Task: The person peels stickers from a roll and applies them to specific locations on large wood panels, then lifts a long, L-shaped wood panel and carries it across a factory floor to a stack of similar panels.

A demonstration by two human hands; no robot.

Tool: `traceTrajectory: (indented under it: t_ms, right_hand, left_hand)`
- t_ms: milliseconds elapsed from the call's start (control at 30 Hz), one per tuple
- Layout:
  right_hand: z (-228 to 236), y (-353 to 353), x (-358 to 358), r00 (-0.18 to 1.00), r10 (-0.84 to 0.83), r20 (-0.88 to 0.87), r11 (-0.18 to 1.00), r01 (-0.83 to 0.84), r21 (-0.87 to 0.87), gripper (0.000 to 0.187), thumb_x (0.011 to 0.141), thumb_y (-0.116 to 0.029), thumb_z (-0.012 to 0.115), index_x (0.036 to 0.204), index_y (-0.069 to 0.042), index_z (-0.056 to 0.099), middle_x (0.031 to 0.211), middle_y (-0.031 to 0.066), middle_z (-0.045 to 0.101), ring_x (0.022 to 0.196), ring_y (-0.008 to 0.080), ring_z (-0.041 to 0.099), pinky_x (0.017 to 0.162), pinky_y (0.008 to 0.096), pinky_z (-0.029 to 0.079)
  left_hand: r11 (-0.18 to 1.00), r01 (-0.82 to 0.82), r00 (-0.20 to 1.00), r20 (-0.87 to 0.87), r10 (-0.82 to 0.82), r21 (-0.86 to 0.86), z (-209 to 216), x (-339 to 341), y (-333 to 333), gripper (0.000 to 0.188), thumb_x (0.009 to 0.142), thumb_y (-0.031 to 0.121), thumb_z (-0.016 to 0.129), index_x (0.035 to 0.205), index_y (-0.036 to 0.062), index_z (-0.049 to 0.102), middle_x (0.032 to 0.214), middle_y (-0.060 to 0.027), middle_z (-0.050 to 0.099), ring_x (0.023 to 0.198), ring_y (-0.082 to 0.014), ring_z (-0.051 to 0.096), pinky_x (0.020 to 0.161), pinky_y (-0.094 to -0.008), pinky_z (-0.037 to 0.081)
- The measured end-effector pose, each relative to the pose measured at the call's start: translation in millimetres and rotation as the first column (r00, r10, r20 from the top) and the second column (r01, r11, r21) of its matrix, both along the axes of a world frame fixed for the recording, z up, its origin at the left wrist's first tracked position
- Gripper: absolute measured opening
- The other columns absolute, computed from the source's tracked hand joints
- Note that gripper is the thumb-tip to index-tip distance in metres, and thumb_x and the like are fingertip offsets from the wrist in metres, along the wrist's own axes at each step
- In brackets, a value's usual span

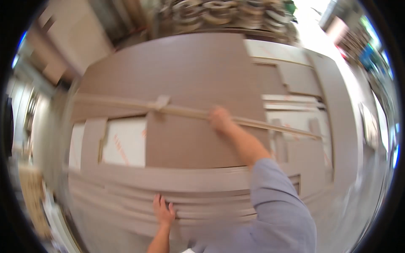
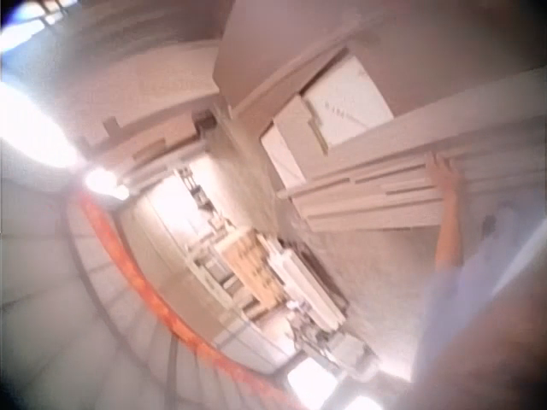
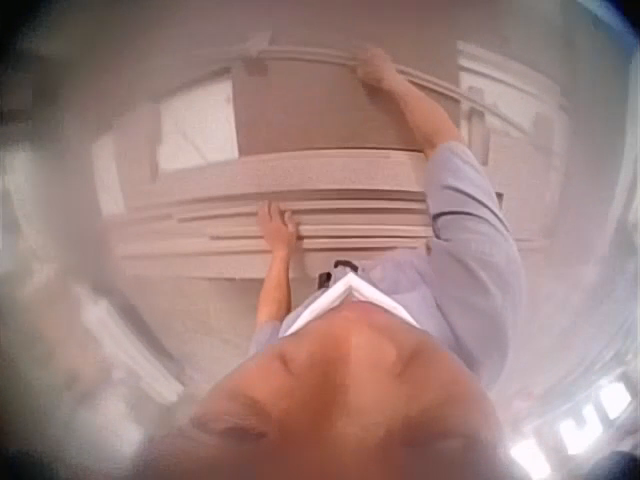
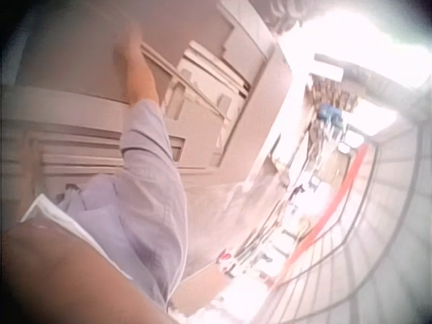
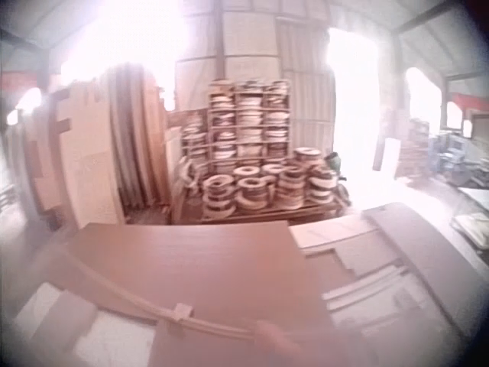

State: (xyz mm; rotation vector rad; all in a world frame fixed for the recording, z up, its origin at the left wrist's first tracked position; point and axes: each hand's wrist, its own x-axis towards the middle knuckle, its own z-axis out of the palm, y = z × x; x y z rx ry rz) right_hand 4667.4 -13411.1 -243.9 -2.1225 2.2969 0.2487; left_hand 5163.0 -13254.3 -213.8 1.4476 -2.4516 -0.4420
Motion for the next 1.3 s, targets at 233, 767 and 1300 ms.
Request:
traceTrajectory:
  t_ms: [233, 767, 1300]
  right_hand:
    - [41.4, 85.4, -19.3, 0.974, 0.140, 0.180, 0.968, -0.096, -0.233, 0.025, 0.089, -0.028, 0.055, 0.087, -0.004, 0.062, 0.087, 0.0132, 0.060, 0.087, 0.0293, 0.059, 0.080, 0.0379, 0.049]
    - [210.2, 369.4, 80.7, 0.917, -0.154, 0.368, 0.984, 0.175, -0.025, 0.020, 0.089, -0.023, 0.052, 0.092, -0.005, 0.060, 0.102, 0.0149, 0.055, 0.100, 0.0316, 0.060, 0.073, 0.0437, 0.053]
    - [196.3, 856.5, 320.2, 0.577, -0.604, 0.549, 0.704, 0.710, 0.028, 0.033, 0.083, -0.035, 0.061, 0.107, -0.013, 0.054, 0.086, 0.0116, 0.062, 0.074, 0.0352, 0.065, 0.063, 0.0468, 0.052]
  left_hand:
    - [0.998, 0.025, 0.999, 0.024, -0.023, -0.050, 8.1, -10.3, -1.6, 0.044, 0.080, 0.021, 0.064, 0.113, -0.0064, 0.056, 0.134, -0.0248, 0.046, 0.128, -0.0446, 0.039, 0.106, -0.0519, 0.032]
    - [0.919, 0.284, 0.954, 0.172, -0.244, -0.273, 59.8, -2.9, 24.2, 0.041, 0.089, 0.035, 0.056, 0.102, -0.0039, 0.062, 0.110, -0.0218, 0.062, 0.098, -0.0349, 0.061, 0.086, -0.0490, 0.049]
    - [0.669, 0.665, 0.741, -0.407, -0.534, 0.332, 72.2, -117.4, 289.4, 0.028, 0.088, 0.026, 0.058, 0.096, -0.0008, 0.061, 0.110, -0.0175, 0.062, 0.108, -0.0315, 0.057, 0.096, -0.0466, 0.042]
